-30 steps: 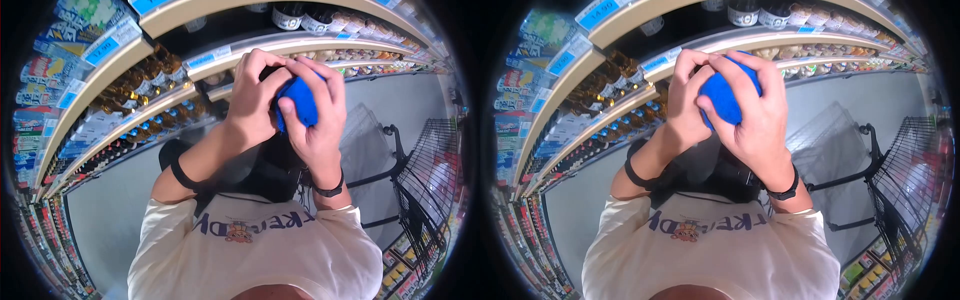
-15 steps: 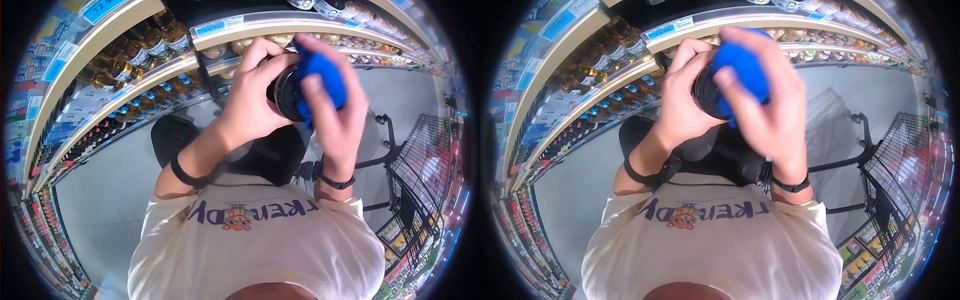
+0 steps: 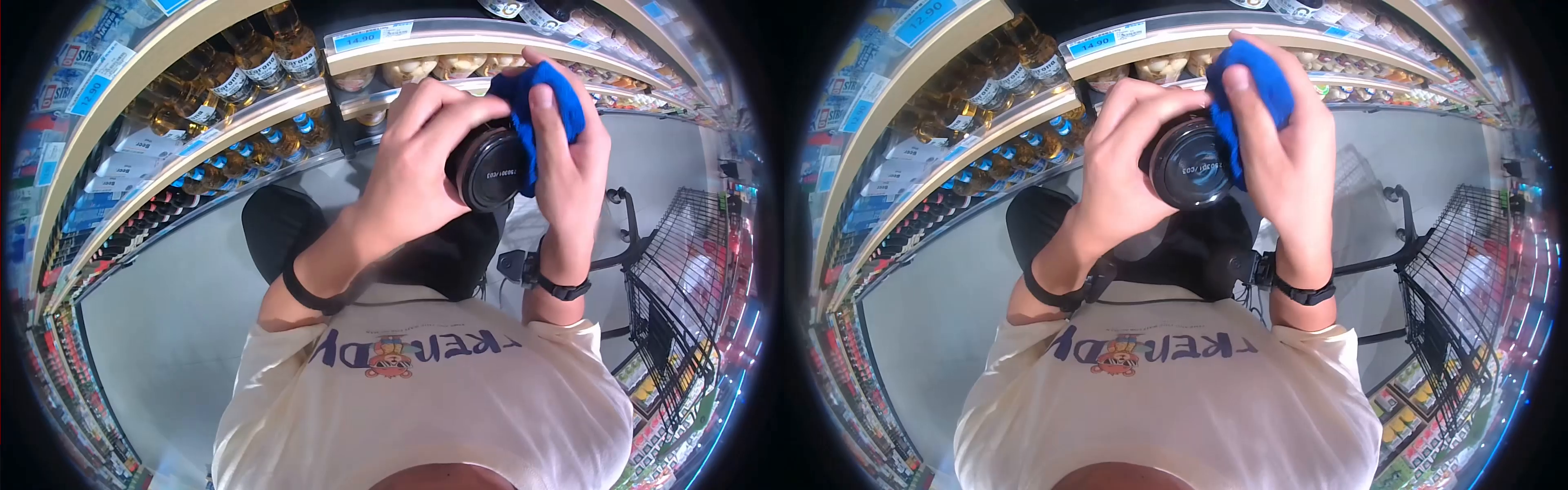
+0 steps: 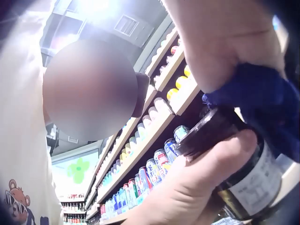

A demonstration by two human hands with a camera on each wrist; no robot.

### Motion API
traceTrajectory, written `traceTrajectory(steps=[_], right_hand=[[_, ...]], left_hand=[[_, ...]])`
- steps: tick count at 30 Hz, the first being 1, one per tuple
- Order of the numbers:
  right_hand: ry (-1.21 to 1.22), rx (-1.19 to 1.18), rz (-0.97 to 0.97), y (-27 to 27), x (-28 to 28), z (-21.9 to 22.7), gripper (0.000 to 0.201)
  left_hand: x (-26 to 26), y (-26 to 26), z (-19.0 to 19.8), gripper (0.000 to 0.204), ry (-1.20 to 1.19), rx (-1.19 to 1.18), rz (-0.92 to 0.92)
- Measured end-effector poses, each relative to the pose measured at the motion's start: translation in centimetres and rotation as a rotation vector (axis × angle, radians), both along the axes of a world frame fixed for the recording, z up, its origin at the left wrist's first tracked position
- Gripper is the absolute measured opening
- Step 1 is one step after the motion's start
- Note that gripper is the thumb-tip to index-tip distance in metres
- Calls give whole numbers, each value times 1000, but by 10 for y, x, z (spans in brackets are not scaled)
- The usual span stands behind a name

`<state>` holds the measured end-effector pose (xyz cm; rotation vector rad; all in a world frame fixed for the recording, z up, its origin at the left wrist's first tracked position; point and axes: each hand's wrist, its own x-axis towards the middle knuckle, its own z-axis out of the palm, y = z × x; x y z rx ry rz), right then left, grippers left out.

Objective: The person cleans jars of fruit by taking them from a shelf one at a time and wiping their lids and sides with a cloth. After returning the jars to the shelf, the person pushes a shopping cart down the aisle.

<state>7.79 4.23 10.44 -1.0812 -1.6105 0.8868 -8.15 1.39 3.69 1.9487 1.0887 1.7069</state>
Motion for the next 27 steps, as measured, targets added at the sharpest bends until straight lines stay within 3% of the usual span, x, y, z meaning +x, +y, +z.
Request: traceTrajectory(steps=[1,4,5,9,10,12,13,15,19,22,24,26,27], right_hand=[[-38,78,60,-6,-1,2,31],[-458,520,285,-16,-5,17,40],[-509,605,267,-19,-9,19,36],[-471,816,334,-11,-5,10,24],[-468,815,344,-13,-7,12,24],[-495,795,395,-19,-9,15,24],[-487,779,427,-17,-4,13,41],[-423,740,430,-20,0,15,40],[-214,661,467,-28,5,18,39],[-170,665,497,-24,8,25,39],[-160,709,490,-23,12,30,39],[-86,600,547,-29,14,36,36],[125,492,698,-34,16,34,38]], left_hand=[[-1,1,1,78,-9,-9,9],[-6,2,-2,91,-76,-34,21],[-9,4,-2,99,-92,45,-9],[-14,-5,8,116,-68,-11,-127],[-18,-1,9,115,69,116,-79],[-14,8,-2,108,39,233,-78],[-9,9,-3,108,41,240,-77],[0,4,-3,103,-99,223,-160],[4,-2,-15,104,-28,149,-217],[10,2,-13,112,-35,207,-201],[-2,-3,8,129,203,152,-166],[5,0,12,135,218,193,-131],[10,3,2,141,-32,-27,-266]])
